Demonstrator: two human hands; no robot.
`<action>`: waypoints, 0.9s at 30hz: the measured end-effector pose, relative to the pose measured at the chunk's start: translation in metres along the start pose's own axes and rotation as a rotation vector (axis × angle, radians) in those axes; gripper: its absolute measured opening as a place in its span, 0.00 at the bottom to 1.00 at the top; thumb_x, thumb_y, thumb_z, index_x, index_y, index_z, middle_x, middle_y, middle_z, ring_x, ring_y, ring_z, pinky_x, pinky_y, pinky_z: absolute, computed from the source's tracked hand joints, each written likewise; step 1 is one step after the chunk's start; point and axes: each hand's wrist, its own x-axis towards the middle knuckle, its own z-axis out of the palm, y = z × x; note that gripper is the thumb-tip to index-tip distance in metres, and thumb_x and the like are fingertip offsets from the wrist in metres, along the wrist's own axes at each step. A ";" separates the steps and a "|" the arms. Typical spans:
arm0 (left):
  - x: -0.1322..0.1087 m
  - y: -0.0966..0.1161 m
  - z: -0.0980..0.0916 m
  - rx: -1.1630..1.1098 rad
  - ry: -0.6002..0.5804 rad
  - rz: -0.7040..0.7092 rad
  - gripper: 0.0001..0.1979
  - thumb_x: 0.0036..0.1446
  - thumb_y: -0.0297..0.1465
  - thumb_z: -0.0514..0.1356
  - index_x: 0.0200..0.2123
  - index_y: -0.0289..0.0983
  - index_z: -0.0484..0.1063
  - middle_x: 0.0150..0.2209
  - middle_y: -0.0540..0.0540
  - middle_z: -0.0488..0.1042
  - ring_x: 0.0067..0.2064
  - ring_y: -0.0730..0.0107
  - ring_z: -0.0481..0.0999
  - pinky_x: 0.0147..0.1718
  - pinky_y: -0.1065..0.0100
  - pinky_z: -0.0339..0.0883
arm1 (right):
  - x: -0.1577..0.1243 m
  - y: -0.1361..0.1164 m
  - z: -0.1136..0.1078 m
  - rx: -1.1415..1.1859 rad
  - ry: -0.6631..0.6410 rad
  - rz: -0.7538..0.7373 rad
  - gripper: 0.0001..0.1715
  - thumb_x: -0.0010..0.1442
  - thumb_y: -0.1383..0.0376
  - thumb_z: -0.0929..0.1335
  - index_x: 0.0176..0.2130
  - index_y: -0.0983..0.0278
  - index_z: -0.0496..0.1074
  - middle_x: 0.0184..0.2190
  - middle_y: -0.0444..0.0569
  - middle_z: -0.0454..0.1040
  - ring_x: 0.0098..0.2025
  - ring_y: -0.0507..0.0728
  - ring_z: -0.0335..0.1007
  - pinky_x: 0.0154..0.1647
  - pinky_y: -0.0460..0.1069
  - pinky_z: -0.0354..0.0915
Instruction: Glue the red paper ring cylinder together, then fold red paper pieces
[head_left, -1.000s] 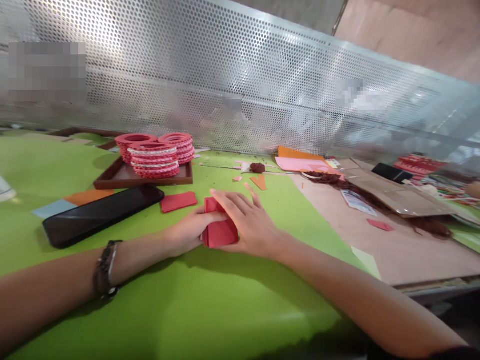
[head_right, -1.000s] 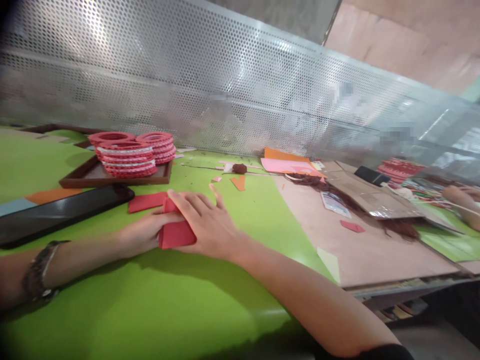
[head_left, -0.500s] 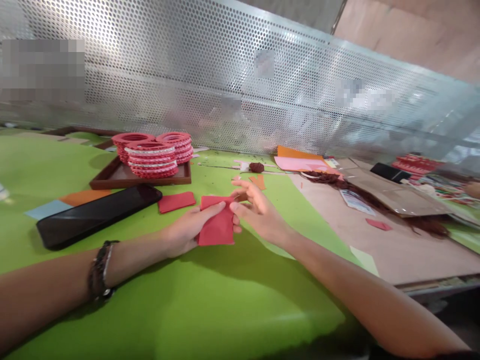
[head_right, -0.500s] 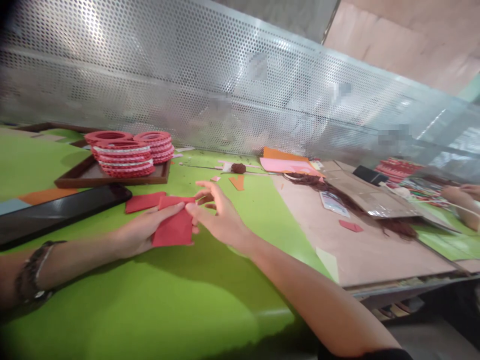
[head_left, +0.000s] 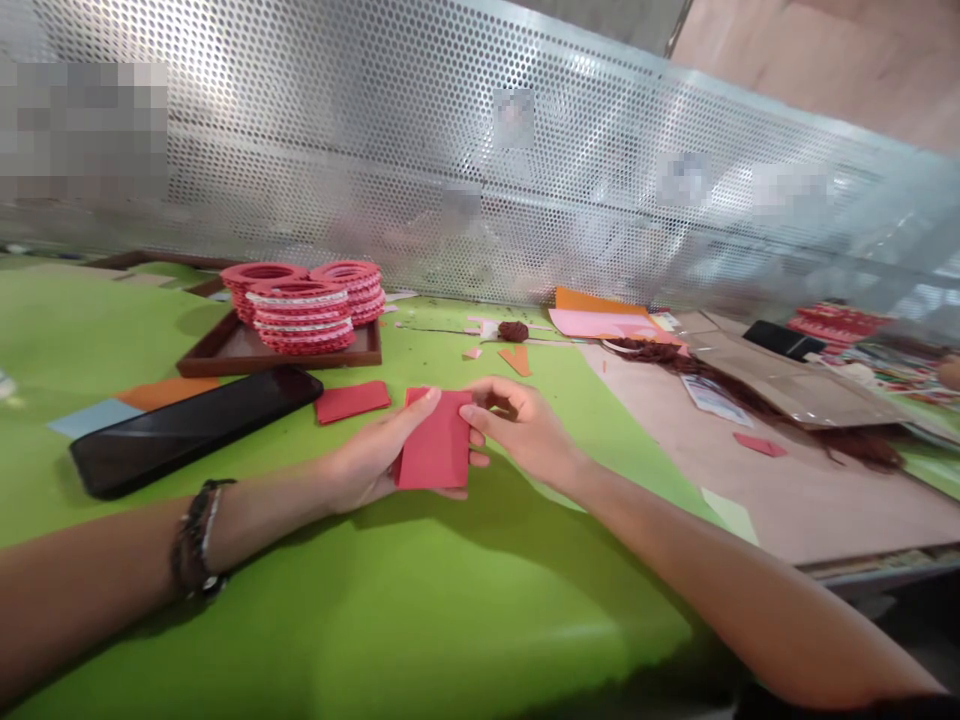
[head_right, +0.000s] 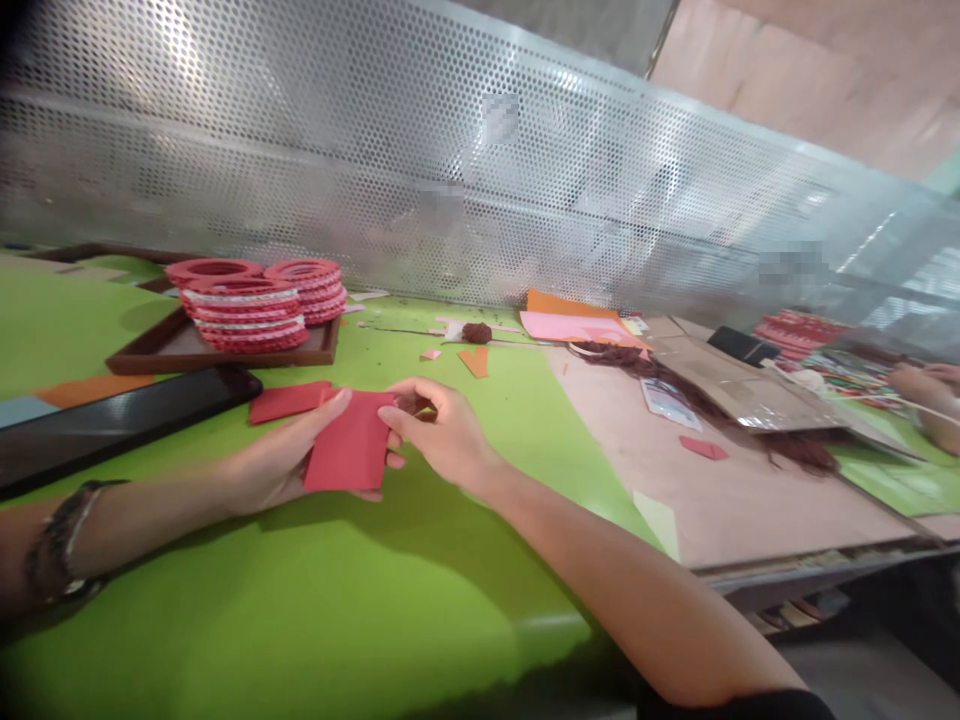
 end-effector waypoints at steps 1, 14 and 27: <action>0.001 0.000 -0.001 -0.003 -0.004 -0.004 0.20 0.60 0.42 0.47 0.45 0.35 0.68 0.34 0.41 0.77 0.39 0.59 0.77 0.31 0.64 0.72 | 0.000 0.000 0.000 -0.007 0.005 -0.001 0.06 0.53 0.64 0.66 0.33 0.64 0.66 0.24 0.41 0.65 0.25 0.47 0.62 0.28 0.45 0.61; -0.002 -0.002 0.004 0.042 0.055 -0.009 0.12 0.56 0.30 0.55 0.43 0.36 0.70 0.34 0.42 0.78 0.41 0.59 0.77 0.37 0.60 0.71 | -0.002 0.003 0.002 -0.014 0.027 -0.042 0.12 0.52 0.59 0.67 0.25 0.64 0.62 0.20 0.39 0.63 0.21 0.47 0.60 0.23 0.45 0.57; -0.002 0.005 -0.005 0.260 0.029 0.058 0.14 0.55 0.39 0.54 0.35 0.35 0.73 0.35 0.41 0.78 0.38 0.58 0.77 0.31 0.64 0.72 | 0.006 0.005 -0.010 -0.053 0.171 -0.061 0.16 0.55 0.58 0.63 0.22 0.65 0.66 0.22 0.43 0.65 0.28 0.50 0.62 0.33 0.48 0.60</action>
